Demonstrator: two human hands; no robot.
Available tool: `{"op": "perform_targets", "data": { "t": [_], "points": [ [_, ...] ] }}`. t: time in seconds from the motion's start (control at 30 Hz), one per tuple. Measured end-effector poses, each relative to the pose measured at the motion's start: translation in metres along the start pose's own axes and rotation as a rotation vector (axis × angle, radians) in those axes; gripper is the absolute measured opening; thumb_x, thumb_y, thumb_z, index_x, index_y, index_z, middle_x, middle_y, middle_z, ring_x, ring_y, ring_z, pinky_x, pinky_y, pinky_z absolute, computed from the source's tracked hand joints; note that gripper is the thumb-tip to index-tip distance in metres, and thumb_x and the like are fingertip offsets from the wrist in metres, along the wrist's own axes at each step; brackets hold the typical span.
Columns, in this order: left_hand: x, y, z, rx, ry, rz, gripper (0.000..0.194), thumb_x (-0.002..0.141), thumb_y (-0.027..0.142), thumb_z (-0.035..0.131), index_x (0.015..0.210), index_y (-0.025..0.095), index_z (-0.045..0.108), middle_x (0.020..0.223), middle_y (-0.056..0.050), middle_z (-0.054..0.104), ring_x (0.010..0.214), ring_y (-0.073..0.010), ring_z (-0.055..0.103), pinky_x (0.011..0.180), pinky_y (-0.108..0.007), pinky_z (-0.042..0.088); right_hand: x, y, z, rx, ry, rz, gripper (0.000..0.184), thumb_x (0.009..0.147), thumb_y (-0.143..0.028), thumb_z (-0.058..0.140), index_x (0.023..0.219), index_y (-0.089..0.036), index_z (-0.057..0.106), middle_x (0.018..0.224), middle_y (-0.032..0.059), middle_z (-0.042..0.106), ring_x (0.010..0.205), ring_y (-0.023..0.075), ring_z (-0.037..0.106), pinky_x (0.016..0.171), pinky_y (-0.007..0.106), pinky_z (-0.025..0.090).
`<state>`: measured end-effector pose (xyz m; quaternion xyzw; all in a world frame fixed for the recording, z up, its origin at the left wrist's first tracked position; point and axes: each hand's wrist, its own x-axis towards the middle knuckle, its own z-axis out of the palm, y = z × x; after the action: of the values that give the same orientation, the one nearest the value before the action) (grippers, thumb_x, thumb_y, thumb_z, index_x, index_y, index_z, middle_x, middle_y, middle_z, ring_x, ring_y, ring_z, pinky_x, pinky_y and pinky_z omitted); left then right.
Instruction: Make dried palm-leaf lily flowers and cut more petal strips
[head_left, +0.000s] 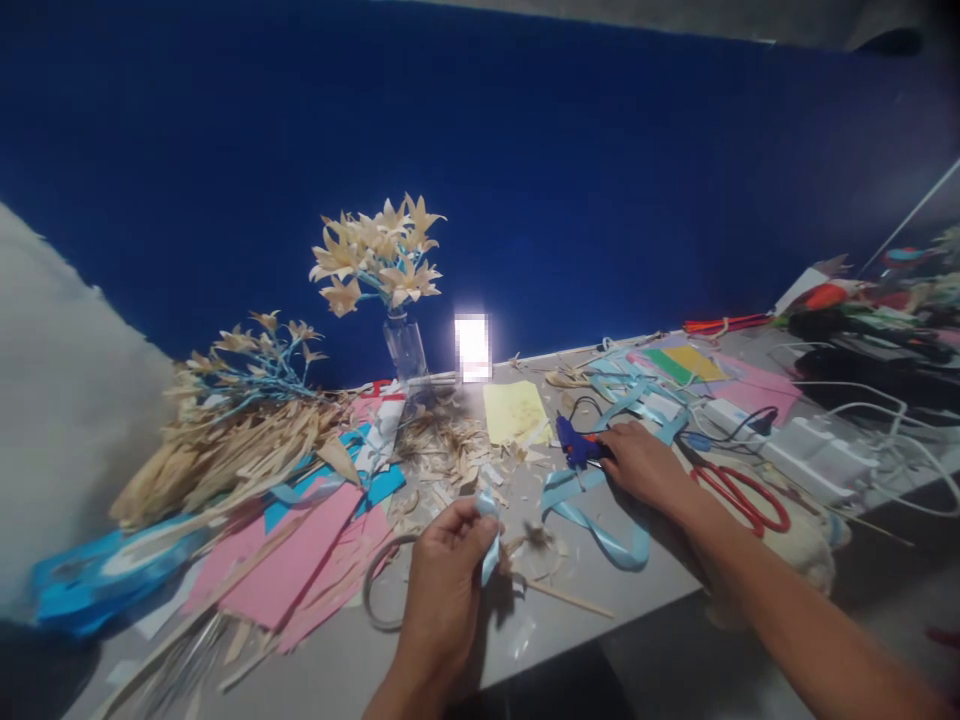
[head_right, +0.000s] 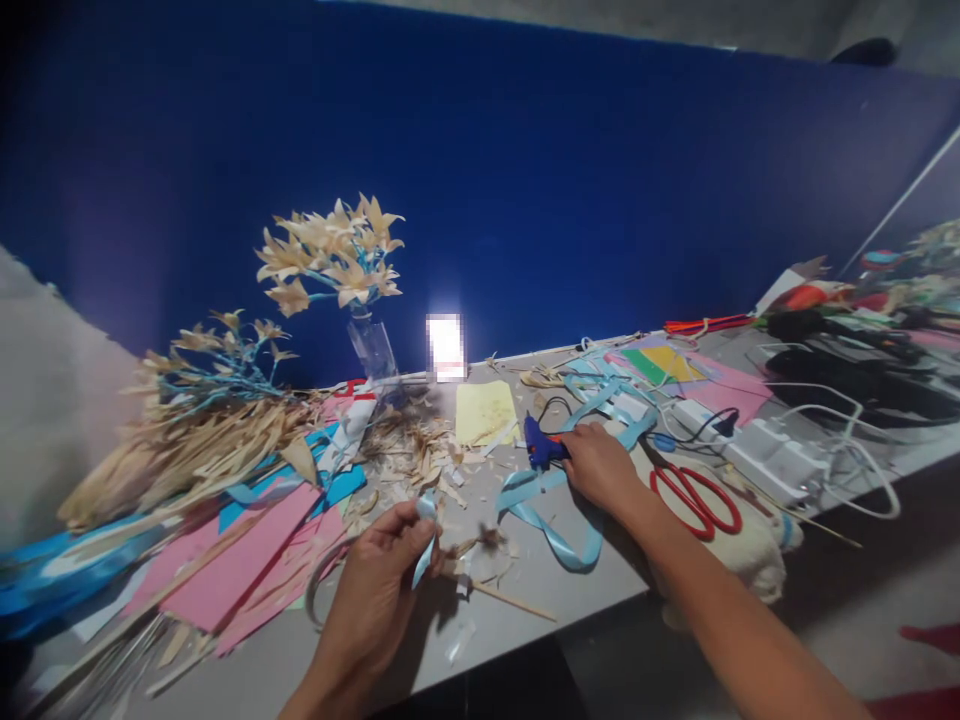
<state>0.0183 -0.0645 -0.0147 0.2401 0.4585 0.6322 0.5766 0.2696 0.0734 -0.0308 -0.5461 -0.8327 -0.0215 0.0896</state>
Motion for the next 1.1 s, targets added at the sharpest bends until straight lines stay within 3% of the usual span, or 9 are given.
{"op": "perform_targets", "data": {
  "t": [0.2, 0.37, 0.43, 0.5, 0.63, 0.7, 0.83, 0.97, 1.1],
  "points": [
    [-0.001, 0.006, -0.002, -0.025, 0.070, -0.003, 0.043, 0.053, 0.026, 0.091, 0.085, 0.016, 0.065, 0.063, 0.002, 0.064, 0.056, -0.0091, 0.058, 0.049, -0.015, 0.044, 0.009, 0.011, 0.006, 0.105, 0.053, -0.096, 0.018, 0.087, -0.016, 0.059, 0.100, -0.014, 0.071, 0.092, 0.0150, 0.066, 0.094, 0.0316, 0.057, 0.087, 0.042, 0.040],
    [-0.002, 0.018, -0.006, -0.007, 0.065, -0.019, 0.040, 0.052, 0.027, 0.092, 0.080, 0.016, 0.066, 0.059, 0.004, 0.061, 0.052, -0.0077, 0.055, 0.050, -0.016, 0.044, 0.004, 0.024, 0.000, 0.328, 0.210, -0.091, 0.034, 0.097, -0.029, 0.042, 0.124, -0.015, 0.058, 0.116, 0.0144, 0.063, 0.108, 0.0289, 0.055, 0.095, 0.043, 0.042],
    [-0.003, 0.022, -0.010, 0.024, 0.018, -0.045, 0.039, 0.051, 0.029, 0.093, 0.077, 0.015, 0.067, 0.058, 0.003, 0.061, 0.051, -0.0085, 0.055, 0.050, -0.017, 0.045, 0.001, 0.026, -0.003, 0.654, 0.245, -0.029, 0.036, 0.098, -0.037, 0.043, 0.126, -0.018, 0.054, 0.112, 0.0110, 0.064, 0.099, 0.0252, 0.060, 0.087, 0.038, 0.047],
    [-0.004, 0.026, -0.015, 0.091, -0.030, -0.045, 0.037, 0.052, 0.029, 0.092, 0.076, 0.015, 0.068, 0.060, 0.002, 0.062, 0.052, -0.0098, 0.055, 0.051, -0.019, 0.044, -0.001, 0.024, -0.006, 1.041, 0.232, 0.057, 0.035, 0.096, -0.047, 0.047, 0.117, -0.020, 0.055, 0.093, 0.0059, 0.064, 0.079, 0.0213, 0.061, 0.069, 0.033, 0.049],
    [0.004, 0.038, -0.024, 0.317, -0.159, -0.029, 0.028, 0.058, 0.025, 0.088, 0.077, 0.015, 0.069, 0.062, -0.001, 0.066, 0.056, -0.0119, 0.058, 0.054, -0.020, 0.042, -0.003, 0.016, -0.015, 1.553, 0.043, 0.131, 0.045, 0.093, -0.064, 0.050, 0.088, -0.020, 0.058, 0.061, -0.0023, 0.048, 0.051, 0.0135, 0.044, 0.046, 0.026, 0.033],
    [0.020, 0.049, -0.024, 0.427, -0.254, -0.031, 0.026, 0.060, 0.025, 0.086, 0.076, 0.016, 0.067, 0.063, -0.002, 0.068, 0.057, -0.0126, 0.059, 0.055, -0.021, 0.041, -0.001, 0.013, -0.020, 1.682, -0.053, 0.159, 0.046, 0.088, -0.064, 0.059, 0.087, -0.019, 0.062, 0.061, -0.0018, 0.050, 0.051, 0.0123, 0.044, 0.046, 0.024, 0.033],
    [0.078, 0.071, -0.013, 0.624, -0.385, -0.014, 0.028, 0.058, 0.024, 0.083, 0.078, 0.016, 0.064, 0.061, 0.000, 0.066, 0.050, -0.0092, 0.051, 0.048, -0.020, 0.030, 0.013, 0.009, -0.028, 1.652, -0.149, 0.140, 0.046, 0.083, -0.060, 0.070, 0.096, -0.016, 0.067, 0.076, 0.0058, 0.066, 0.065, 0.0159, 0.059, 0.057, 0.026, 0.046],
    [0.149, 0.076, -0.001, 0.704, -0.424, -0.038, 0.031, 0.052, 0.021, 0.080, 0.078, 0.016, 0.064, 0.061, 0.000, 0.066, 0.053, -0.0122, 0.055, 0.050, -0.023, 0.035, 0.044, 0.004, -0.029, 1.684, -0.202, 0.055, 0.046, 0.085, -0.059, 0.068, 0.095, -0.013, 0.068, 0.082, 0.0081, 0.069, 0.052, 0.0097, 0.050, 0.047, 0.022, 0.038],
    [0.211, 0.070, 0.005, 0.758, -0.465, -0.055, 0.028, 0.047, 0.019, 0.077, 0.069, 0.016, 0.061, 0.054, 0.002, 0.061, 0.051, -0.0116, 0.052, 0.050, -0.024, 0.035, 0.080, 0.007, -0.022, 1.701, -0.283, 0.095, 0.046, 0.085, -0.057, 0.068, 0.095, -0.013, 0.069, 0.081, 0.0075, 0.068, 0.049, 0.0075, 0.045, 0.043, 0.020, 0.036]
  ]
}}
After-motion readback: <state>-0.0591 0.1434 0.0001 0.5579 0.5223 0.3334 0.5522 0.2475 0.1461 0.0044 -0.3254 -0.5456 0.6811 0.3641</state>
